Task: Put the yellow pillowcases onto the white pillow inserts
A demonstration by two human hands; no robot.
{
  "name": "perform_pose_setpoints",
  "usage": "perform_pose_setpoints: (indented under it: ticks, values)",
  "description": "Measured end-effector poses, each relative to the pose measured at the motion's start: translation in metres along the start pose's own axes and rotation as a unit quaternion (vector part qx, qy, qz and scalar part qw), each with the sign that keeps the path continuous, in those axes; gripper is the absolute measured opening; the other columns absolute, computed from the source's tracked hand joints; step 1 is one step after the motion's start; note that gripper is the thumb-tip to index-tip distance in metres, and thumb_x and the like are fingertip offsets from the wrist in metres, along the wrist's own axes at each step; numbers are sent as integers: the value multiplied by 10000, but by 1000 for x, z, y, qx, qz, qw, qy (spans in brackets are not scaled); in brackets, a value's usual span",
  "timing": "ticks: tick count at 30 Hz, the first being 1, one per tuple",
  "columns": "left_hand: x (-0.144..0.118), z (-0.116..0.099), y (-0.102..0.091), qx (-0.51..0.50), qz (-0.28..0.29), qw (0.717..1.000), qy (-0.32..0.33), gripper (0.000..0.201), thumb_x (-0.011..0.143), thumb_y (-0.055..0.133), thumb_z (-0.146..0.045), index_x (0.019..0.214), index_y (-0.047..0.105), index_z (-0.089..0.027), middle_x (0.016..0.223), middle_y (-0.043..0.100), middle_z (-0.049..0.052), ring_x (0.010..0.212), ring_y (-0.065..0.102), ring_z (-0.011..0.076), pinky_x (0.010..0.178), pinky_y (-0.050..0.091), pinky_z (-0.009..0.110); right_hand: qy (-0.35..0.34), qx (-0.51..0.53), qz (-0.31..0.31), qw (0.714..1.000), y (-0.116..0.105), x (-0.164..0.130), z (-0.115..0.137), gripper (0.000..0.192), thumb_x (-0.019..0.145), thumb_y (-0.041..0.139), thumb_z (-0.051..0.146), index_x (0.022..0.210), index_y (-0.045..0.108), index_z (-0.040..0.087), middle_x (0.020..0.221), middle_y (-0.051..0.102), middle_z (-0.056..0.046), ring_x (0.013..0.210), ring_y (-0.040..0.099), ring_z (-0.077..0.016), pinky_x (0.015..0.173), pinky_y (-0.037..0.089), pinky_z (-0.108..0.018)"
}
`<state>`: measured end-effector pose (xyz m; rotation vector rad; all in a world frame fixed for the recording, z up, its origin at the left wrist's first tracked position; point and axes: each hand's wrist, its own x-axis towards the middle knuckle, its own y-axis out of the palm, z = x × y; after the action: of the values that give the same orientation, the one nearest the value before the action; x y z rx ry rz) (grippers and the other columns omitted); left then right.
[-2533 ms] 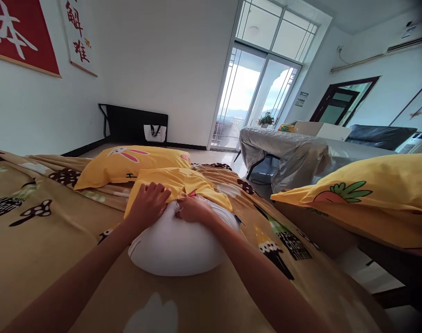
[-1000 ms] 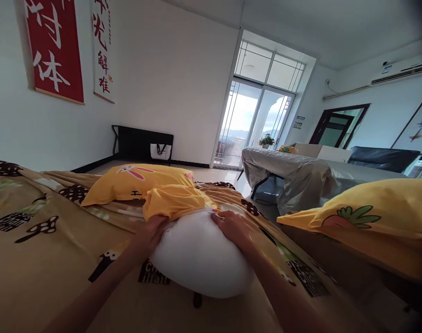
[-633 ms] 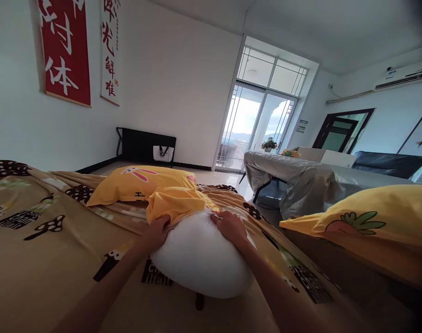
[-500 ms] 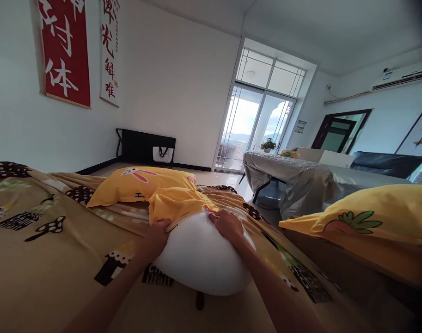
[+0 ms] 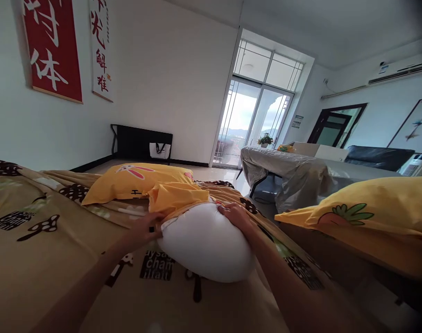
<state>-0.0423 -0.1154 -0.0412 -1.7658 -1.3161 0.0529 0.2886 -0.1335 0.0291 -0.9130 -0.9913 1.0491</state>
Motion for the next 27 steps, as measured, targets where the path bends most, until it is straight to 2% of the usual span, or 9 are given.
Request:
perform_pose_setpoints:
  ticks: [3, 5, 9, 13, 17, 19, 22, 25, 27]
  values:
    - [9, -9, 16, 75, -32, 996, -36, 214, 678, 624, -203, 889, 657, -182, 965, 696, 78, 888, 636, 240, 773, 474, 345, 2, -1, 2, 1000, 1, -5, 4, 412, 920, 439, 488, 1015, 737, 220, 1182, 675, -77, 1135, 584, -242, 904, 406, -291]
    - [15, -21, 31, 114, -57, 990, -56, 173, 667, 570, -127, 816, 649, -162, 866, 683, 77, 841, 624, 242, 766, 437, 362, 6, -7, 1, 1000, 1, -9, 7, 422, 923, 427, 494, 1033, 733, 224, 1191, 671, -80, 1131, 587, -252, 910, 405, -308]
    - [26, -36, 65, 125, -177, 971, -104, 184, 759, 457, -120, 795, 630, -173, 855, 662, 84, 899, 583, 253, 825, 360, 415, 16, -22, -6, 1000, 2, -12, 11, 419, 930, 416, 482, 953, 747, 227, 1125, 696, -84, 1091, 609, -252, 884, 416, -306]
    - [44, -43, 91, 114, -292, 932, -181, 248, 839, 367, -172, 686, 561, -183, 752, 611, 77, 791, 543, 237, 815, 342, 429, 46, -33, -17, 998, 4, -7, 11, 438, 936, 386, 489, 949, 744, 237, 1083, 709, -89, 1070, 620, -259, 843, 431, -315]
    - [57, -55, 94, 75, -340, 915, -205, 196, 828, 374, -198, 737, 548, -189, 792, 609, 50, 806, 518, 220, 865, 324, 447, 74, -38, -14, 996, 5, 1, 1, 431, 930, 397, 495, 942, 742, 237, 1075, 712, -93, 1060, 628, -262, 792, 438, -310]
    - [56, -62, 82, -4, -307, 934, -185, 114, 767, 457, -247, 684, 507, -187, 746, 579, 22, 757, 500, 195, 806, 358, 383, 82, -37, -8, 996, 6, 5, -5, 423, 929, 404, 494, 932, 743, 241, 1060, 717, -88, 1047, 635, -256, 776, 434, -301]
    - [50, -68, 56, -131, -196, 961, -145, 226, 731, 493, -387, 638, 470, -183, 638, 492, -12, 665, 463, 160, 653, 360, 289, 83, -25, -7, 996, 6, 5, -9, 435, 932, 391, 498, 916, 743, 242, 1036, 723, -83, 1034, 639, -241, 771, 424, -287]
    - [48, -73, 37, -139, -127, 971, -145, 399, 705, 543, -570, 664, 484, -177, 619, 444, -32, 625, 437, 140, 585, 323, 265, 92, -24, -11, 995, 5, 1, -5, 422, 932, 398, 489, 907, 739, 242, 1036, 722, -82, 1023, 638, -236, 770, 424, -287]
    - [50, -78, 33, -94, -106, 977, -159, 419, 664, 618, -575, 726, 499, -178, 649, 472, -33, 648, 463, 152, 602, 324, 273, 99, -27, -9, 995, 4, -2, 0, 408, 927, 405, 488, 911, 736, 250, 1031, 721, -79, 1007, 642, -237, 768, 430, -296]
